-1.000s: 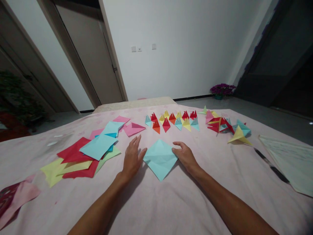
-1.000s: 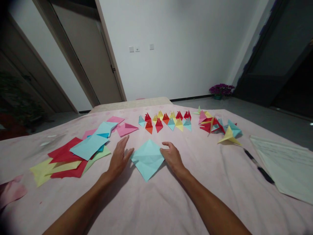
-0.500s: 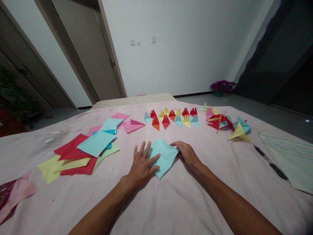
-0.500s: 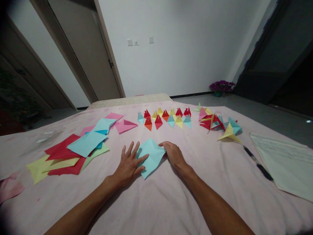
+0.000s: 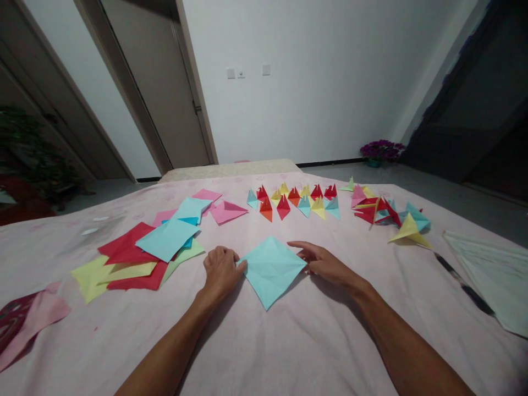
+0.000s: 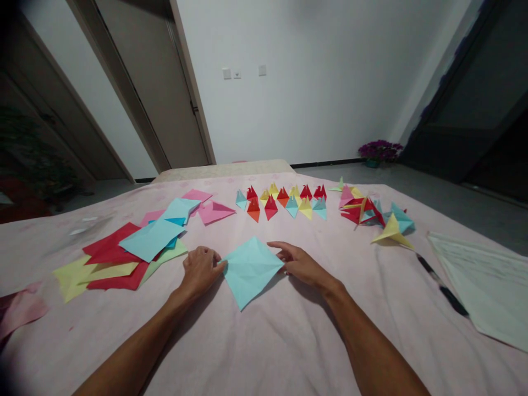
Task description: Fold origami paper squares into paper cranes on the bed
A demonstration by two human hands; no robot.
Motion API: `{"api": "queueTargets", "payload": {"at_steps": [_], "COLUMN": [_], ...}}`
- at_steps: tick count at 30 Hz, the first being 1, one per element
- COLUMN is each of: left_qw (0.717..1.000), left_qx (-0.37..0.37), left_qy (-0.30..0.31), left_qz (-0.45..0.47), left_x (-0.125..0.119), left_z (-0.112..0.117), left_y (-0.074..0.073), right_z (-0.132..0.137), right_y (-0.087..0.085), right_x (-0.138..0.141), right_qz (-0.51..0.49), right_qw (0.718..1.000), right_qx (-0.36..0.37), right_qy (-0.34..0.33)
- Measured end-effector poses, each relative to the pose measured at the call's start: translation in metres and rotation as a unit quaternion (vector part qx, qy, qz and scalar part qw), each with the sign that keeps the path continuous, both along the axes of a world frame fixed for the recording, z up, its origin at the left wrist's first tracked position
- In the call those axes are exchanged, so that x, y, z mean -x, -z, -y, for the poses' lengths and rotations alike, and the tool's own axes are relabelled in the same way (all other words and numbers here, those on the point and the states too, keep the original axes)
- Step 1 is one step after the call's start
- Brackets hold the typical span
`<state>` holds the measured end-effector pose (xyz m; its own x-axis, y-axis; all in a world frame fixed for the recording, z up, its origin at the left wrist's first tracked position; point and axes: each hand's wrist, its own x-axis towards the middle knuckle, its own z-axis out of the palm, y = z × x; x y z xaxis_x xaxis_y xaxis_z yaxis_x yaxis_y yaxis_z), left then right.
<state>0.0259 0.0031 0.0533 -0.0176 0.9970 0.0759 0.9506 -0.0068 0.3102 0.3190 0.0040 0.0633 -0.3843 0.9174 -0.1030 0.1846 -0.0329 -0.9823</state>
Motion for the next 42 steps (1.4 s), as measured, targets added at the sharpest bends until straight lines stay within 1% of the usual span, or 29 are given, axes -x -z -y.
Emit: {"api": "queueTargets", "payload": {"at_steps": [3,6,8,9,11,12,14,16,19,21,23,25,28,31,33,35,37,39,42], "left_qw": [1.0,0.998,0.99,0.98,0.951,0.936,0.914,0.874,0.815,0.792,0.768,0.745,0.721,0.7,0.69,0.682,0.677,0.681,0.704], "left_qx": [-0.004,-0.017,-0.005,0.006,0.026,0.032,0.043,0.082,0.128,0.121,0.111,0.098,0.065,0.051,0.051,0.054,0.064,0.08,0.085], "left_qy": [0.0,-0.006,-0.015,-0.014,-0.01,-0.011,-0.019,-0.037,-0.075,-0.095,-0.104,-0.108,-0.104,-0.095,-0.09,-0.083,-0.067,-0.042,-0.01], "left_qz": [0.017,0.055,0.143,0.201,0.309,0.35,0.403,0.477,0.56,0.591,0.622,0.651,0.682,0.706,0.716,0.724,0.73,0.727,0.705], "left_x": [0.0,0.005,0.01,0.012,0.015,0.016,0.015,0.013,0.005,-0.001,-0.008,-0.014,-0.018,-0.017,-0.015,-0.013,-0.011,-0.009,-0.005], "left_z": [-0.002,-0.008,-0.015,-0.019,-0.028,-0.033,-0.042,-0.048,-0.051,-0.052,-0.055,-0.06,-0.071,-0.081,-0.084,-0.085,-0.085,-0.086,-0.087], "left_y": [0.003,0.008,0.012,0.013,0.014,0.013,0.009,0.003,-0.003,-0.003,0.0,0.005,0.008,0.008,0.007,0.006,0.005,0.003,-0.002], "right_z": [0.003,0.003,0.002,0.001,-0.001,-0.002,-0.003,-0.003,-0.004,-0.005,-0.008,-0.013,-0.022,-0.031,-0.036,-0.042,-0.048,-0.053,-0.06], "right_y": [0.003,0.006,0.01,0.012,0.015,0.017,0.018,0.017,0.013,0.009,0.004,0.0,-0.006,-0.012,-0.018,-0.025,-0.032,-0.038,-0.042], "right_x": [0.0,0.001,0.002,0.003,0.005,0.006,0.01,0.015,0.022,0.027,0.031,0.034,0.039,0.042,0.042,0.043,0.043,0.045,0.048], "right_qz": [0.022,0.056,0.074,0.081,0.089,0.092,0.101,0.121,0.16,0.179,0.196,0.21,0.222,0.231,0.236,0.242,0.255,0.267,0.252], "right_qw": [0.995,0.987,0.981,0.977,0.966,0.957,0.937,0.914,0.891,0.88,0.872,0.87,0.865,0.836,0.812,0.794,0.785,0.786,0.807], "right_qx": [-0.093,-0.15,-0.178,-0.196,-0.244,-0.269,-0.318,-0.357,-0.388,-0.397,-0.403,-0.407,-0.423,-0.483,-0.527,-0.555,-0.564,-0.558,-0.53], "right_qy": [-0.025,-0.017,-0.013,-0.008,0.022,0.049,0.107,0.147,0.175,0.19,0.195,0.183,0.15,0.117,0.081,0.048,0.022,-0.007,-0.063]}}
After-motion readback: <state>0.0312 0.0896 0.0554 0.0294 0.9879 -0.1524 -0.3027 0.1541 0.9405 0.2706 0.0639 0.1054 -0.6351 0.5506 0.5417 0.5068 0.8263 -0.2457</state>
